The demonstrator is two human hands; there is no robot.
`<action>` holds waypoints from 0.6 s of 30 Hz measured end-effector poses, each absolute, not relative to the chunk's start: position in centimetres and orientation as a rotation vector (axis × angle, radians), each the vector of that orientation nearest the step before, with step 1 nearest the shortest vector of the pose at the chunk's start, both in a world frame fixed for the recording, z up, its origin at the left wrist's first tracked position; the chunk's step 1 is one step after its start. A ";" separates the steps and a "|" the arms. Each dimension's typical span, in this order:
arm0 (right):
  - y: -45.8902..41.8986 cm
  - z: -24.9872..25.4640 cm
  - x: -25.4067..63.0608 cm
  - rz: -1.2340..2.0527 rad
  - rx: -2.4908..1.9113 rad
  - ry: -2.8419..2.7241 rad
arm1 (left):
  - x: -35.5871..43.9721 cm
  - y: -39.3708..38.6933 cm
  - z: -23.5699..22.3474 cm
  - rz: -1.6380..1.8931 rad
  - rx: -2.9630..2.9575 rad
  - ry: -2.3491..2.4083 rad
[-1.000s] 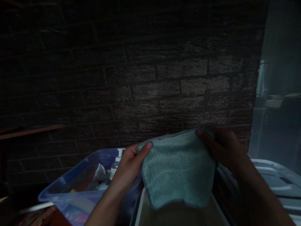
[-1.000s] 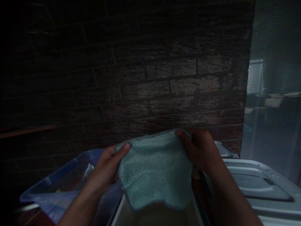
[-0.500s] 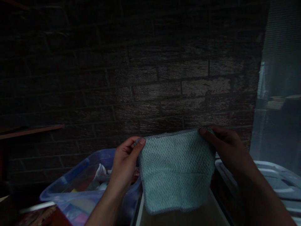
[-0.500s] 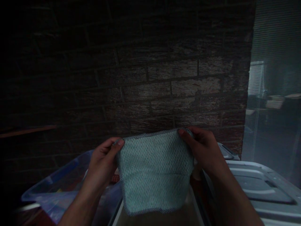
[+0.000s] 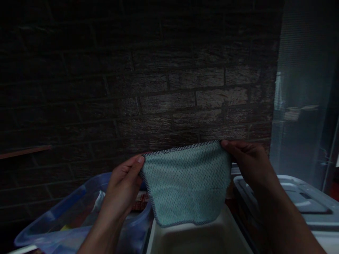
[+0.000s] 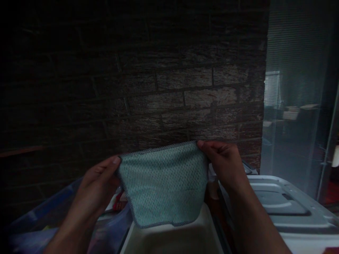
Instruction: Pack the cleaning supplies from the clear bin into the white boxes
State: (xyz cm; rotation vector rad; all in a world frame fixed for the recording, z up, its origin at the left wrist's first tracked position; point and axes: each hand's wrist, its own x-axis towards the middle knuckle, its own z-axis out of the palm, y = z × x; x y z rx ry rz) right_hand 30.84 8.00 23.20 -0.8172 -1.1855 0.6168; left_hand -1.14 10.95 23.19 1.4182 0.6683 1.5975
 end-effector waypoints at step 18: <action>8.0 23.2 30.3 0.557 -0.920 -1.149 | -0.5 10.9 22.4 1.665 1.480 0.673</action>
